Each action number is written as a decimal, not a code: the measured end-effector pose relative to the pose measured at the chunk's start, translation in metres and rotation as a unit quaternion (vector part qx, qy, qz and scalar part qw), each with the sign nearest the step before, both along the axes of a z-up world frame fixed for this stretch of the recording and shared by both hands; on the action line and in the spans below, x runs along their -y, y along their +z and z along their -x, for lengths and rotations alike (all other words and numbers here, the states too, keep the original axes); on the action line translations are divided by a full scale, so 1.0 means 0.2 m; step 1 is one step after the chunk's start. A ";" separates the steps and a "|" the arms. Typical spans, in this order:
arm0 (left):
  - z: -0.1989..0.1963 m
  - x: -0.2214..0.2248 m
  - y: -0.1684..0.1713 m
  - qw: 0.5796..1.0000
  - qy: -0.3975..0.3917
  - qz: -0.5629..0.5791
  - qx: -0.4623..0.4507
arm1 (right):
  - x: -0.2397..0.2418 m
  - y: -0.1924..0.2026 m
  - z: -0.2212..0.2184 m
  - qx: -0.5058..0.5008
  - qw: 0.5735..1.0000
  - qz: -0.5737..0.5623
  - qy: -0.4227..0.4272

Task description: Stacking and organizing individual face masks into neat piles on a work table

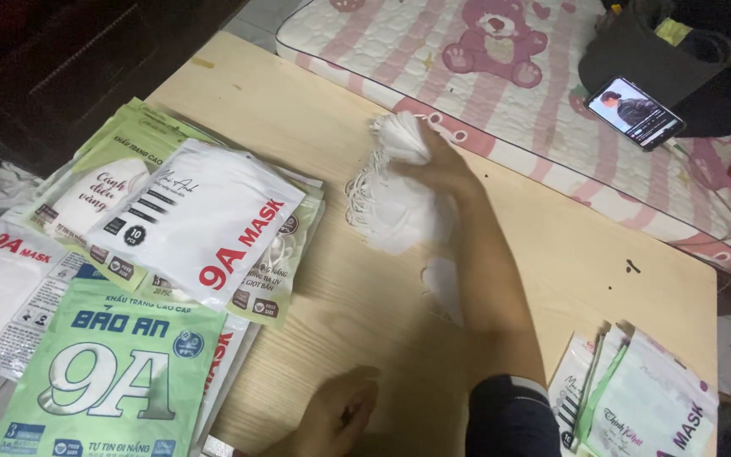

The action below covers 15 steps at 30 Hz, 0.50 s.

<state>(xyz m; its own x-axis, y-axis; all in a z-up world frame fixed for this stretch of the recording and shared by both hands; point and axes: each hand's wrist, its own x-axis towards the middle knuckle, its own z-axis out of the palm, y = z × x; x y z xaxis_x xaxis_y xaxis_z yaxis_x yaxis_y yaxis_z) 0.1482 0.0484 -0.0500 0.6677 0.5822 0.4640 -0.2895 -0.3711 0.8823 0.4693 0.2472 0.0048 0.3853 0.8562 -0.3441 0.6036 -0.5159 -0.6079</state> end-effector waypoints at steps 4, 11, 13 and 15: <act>0.01 0.01 -0.06 1.000 -0.007 0.020 -0.009 | -0.20 -0.40 -0.13 0.146 0.985 0.051 0.082; 0.05 -0.01 0.10 0.992 -0.022 0.114 -0.054 | -0.19 -0.66 -0.46 0.237 0.958 -0.147 0.063; 0.06 0.00 0.12 0.978 -0.030 0.191 -0.075 | -0.05 -0.60 -0.53 0.247 0.951 -0.180 0.044; 0.07 0.01 0.01 0.985 -0.022 0.138 -0.096 | 0.16 -0.39 -0.52 0.218 0.934 -0.278 0.051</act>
